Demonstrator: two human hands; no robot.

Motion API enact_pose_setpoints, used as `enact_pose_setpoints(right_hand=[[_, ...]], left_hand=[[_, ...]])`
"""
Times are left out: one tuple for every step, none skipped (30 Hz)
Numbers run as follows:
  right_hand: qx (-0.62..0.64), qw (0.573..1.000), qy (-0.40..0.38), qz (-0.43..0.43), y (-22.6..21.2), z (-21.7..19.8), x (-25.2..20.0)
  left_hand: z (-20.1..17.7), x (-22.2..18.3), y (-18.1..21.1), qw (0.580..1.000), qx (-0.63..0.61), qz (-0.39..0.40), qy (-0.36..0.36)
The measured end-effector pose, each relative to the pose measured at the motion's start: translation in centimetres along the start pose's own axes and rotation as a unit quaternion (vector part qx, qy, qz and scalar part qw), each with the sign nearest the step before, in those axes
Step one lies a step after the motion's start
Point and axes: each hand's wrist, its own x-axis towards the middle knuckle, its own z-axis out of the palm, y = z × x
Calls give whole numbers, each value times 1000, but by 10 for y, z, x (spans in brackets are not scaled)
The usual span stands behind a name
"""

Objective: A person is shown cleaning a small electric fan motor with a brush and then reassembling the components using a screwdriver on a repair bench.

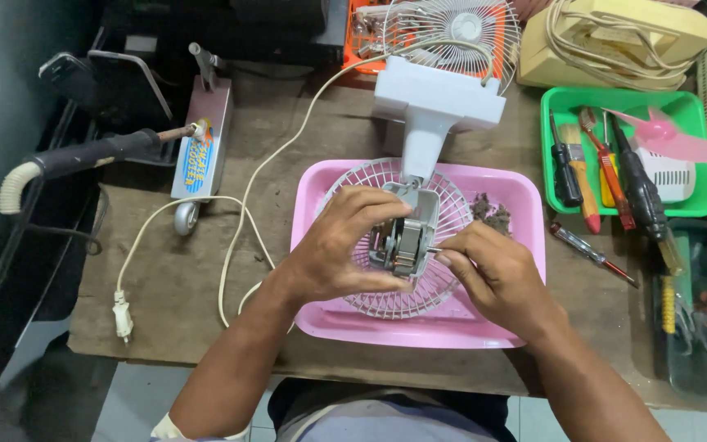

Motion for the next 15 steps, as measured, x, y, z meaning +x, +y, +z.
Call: enact_pose_setpoints(right_hand=[[0, 1000, 3, 0, -1, 0, 0], [3, 1000, 4, 3, -2, 1, 1], [4, 1000, 5, 4, -2, 1, 2], [4, 1000, 6, 1, -2, 0, 3], [1, 1000, 3, 2, -1, 0, 3], [-2, 1000, 0, 2, 0, 0, 3], [-2, 1000, -2, 2, -1, -1, 4], [0, 1000, -3, 3, -2, -1, 5], [3, 1000, -3, 4, -3, -2, 6], [4, 1000, -4, 4, -1, -4, 6], [-24, 999, -30, -12, 1, -5, 5], [-52, 997, -56, -28, 3, -6, 3], [-49, 997, -60, -30, 4, -7, 4], [-44, 997, -61, -28, 4, -7, 5], [-39, 997, -63, -27, 4, -8, 7]], left_hand=[[-1, 0, 0, 1000, 1, 2, -2], [-3, -1, 0, 1000, -1, -9, 3], [-4, 0, -1, 1000, -4, -18, 11], [-6, 0, -1, 1000, -2, -16, 11], [-7, 0, -1, 999, -8, -11, 43], [-8, -1, -1, 997, -15, -6, 75], [-8, -2, -5, 997, -15, -8, 76], [-7, -3, -8, 994, -24, -13, 103], [-7, -4, -11, 991, -33, -19, 129], [-9, 2, -4, 991, -33, -21, 129], [-10, 6, 3, 988, -5, -37, 147], [-12, 9, 11, 985, 24, -54, 164], [-13, 11, 13, 984, 26, -57, 167], [-15, 12, 14, 984, 23, -48, 172], [-17, 14, 16, 983, 20, -39, 178]])
